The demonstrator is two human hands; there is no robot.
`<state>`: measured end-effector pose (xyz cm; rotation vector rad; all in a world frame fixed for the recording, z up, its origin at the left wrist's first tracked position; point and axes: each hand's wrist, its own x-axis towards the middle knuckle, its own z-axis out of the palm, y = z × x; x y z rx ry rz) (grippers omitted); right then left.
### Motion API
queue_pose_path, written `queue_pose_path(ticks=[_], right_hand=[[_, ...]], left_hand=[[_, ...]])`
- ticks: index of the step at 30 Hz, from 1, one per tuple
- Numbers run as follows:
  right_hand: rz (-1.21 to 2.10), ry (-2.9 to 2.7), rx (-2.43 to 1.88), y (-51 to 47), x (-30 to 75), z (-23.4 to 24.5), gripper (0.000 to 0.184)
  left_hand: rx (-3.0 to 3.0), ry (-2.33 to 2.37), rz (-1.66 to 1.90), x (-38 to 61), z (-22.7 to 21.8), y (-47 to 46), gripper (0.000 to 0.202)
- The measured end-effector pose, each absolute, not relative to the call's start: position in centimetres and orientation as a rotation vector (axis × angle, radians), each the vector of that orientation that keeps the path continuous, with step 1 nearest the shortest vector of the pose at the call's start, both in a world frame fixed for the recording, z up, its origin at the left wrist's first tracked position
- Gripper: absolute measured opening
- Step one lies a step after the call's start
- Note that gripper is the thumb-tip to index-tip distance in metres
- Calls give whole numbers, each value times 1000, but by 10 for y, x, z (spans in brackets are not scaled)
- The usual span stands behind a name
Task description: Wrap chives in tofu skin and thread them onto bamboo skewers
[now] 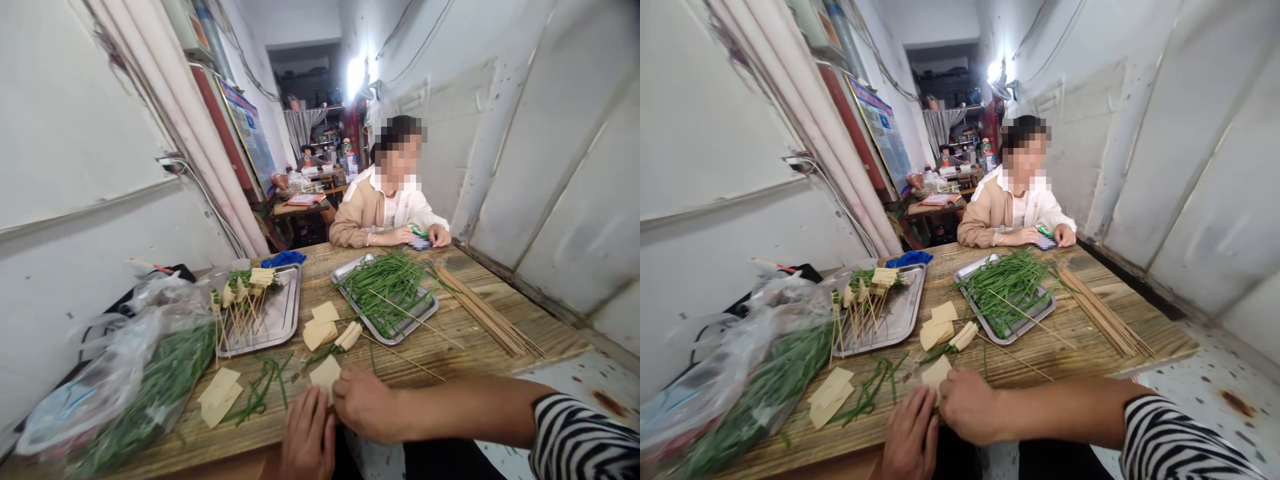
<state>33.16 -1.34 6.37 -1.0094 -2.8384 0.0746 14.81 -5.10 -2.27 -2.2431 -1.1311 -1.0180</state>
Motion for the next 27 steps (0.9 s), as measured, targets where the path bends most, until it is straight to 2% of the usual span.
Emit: queue_pose_path(ticks=[3, 8, 12, 17, 27], right_hand=[[-12, -2752, -1116, -3, 362, 68, 18], [-165, -2491, -1896, 87, 455, 102, 22], [-208, -2527, -1897, 127, 492, 97, 23], [-213, -2621, -1806, 141, 484, 77, 24], [-186, -2581, -1868, 159, 491, 97, 26]], left_hand=[[-2266, -1030, -928, 140, -38, -50, 54], [-2241, -1096, -921, 131, -40, -42, 49], [-2251, -1184, -952, 128, -38, -41, 47], [-2264, -1269, -1042, 131, -37, -47, 52], [-2269, -1246, -1126, 132, -28, -44, 51]])
